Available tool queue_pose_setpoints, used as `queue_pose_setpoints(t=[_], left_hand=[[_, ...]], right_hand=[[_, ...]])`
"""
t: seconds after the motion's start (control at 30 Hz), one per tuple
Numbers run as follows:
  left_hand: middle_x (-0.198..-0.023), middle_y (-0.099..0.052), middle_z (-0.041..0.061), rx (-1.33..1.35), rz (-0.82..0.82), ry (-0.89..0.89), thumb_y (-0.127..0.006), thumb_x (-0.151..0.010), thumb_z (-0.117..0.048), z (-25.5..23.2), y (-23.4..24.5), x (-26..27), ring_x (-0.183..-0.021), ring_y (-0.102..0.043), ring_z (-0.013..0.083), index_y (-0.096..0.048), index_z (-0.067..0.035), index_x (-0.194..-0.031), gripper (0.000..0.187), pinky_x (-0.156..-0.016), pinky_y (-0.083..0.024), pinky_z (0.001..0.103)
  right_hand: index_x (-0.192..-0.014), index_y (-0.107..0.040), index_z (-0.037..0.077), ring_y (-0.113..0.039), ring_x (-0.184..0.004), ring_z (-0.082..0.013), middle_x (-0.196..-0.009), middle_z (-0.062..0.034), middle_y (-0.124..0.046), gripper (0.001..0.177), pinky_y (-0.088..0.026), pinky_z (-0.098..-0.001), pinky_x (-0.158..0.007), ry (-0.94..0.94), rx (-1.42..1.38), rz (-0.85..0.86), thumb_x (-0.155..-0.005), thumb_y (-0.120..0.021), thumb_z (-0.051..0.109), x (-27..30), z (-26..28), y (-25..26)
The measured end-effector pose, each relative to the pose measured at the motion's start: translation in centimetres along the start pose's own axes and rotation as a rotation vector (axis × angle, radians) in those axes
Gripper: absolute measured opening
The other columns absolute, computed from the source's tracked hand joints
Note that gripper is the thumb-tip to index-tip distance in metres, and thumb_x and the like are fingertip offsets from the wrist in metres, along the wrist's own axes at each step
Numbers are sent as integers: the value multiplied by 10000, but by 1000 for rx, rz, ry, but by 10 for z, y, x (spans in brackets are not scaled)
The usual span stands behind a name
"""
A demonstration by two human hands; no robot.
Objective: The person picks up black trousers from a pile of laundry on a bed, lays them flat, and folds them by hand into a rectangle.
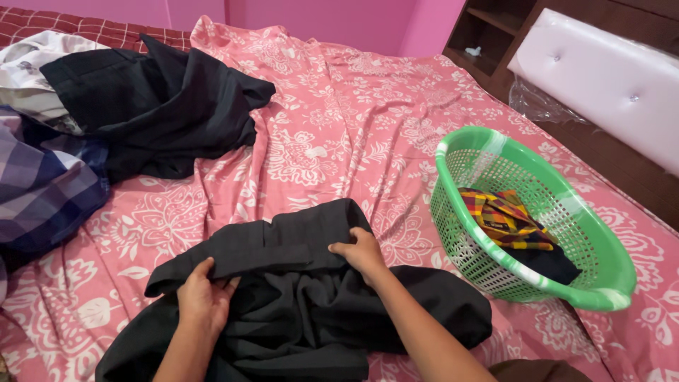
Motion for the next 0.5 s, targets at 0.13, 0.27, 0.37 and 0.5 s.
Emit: queue_pose_setpoints(t=[0.13,0.27,0.37,0.5], left_hand=[[-1159,-675,89,-5,-15,-54,-630,-974,-119,-10,1,-4,-1087,-665,289,-613,-75,-1168,199,-966,-535,513],[-1107,-693,60,105,-24,-129,-625,-944,-117,-28,-10,12,-1013,-697,267,-627,-118,-1127,183,-849,-562,495],[-1067,-702,67,11,51,-186,-618,-873,7,-33,-24,27,-960,-719,256,-638,-102,-1120,271,-802,-611,474],[-1030,-684,57,-177,149,-267,-657,-879,11,-40,-39,41,-914,-689,222,-639,-79,-1120,257,-735,-588,409]], right_hand=[[-1305,-617,-23,-649,-819,-223,-1004,-200,-704,646,-522,-342,-686,-1,-356,-9,-707,-792,146,-1,16,2],[-1289,-646,1,-625,-723,-204,-919,-170,-679,589,-493,-339,-593,-35,-253,-28,-718,-754,98,-2,38,25],[-1331,-600,78,-659,-786,-184,-994,-71,-694,649,-531,-346,-608,-77,-134,-65,-703,-767,87,-10,50,36],[-1214,-714,-54,-693,-835,-163,-1006,-122,-749,566,-547,-275,-717,158,-199,-90,-668,-790,77,-25,82,36]])
Point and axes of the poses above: each hand's wrist, its own x-axis away from the middle knuckle, its own y-axis out of the back of the hand, z = x × y, the point moved 4 cm from there along -x, towards the middle knuckle
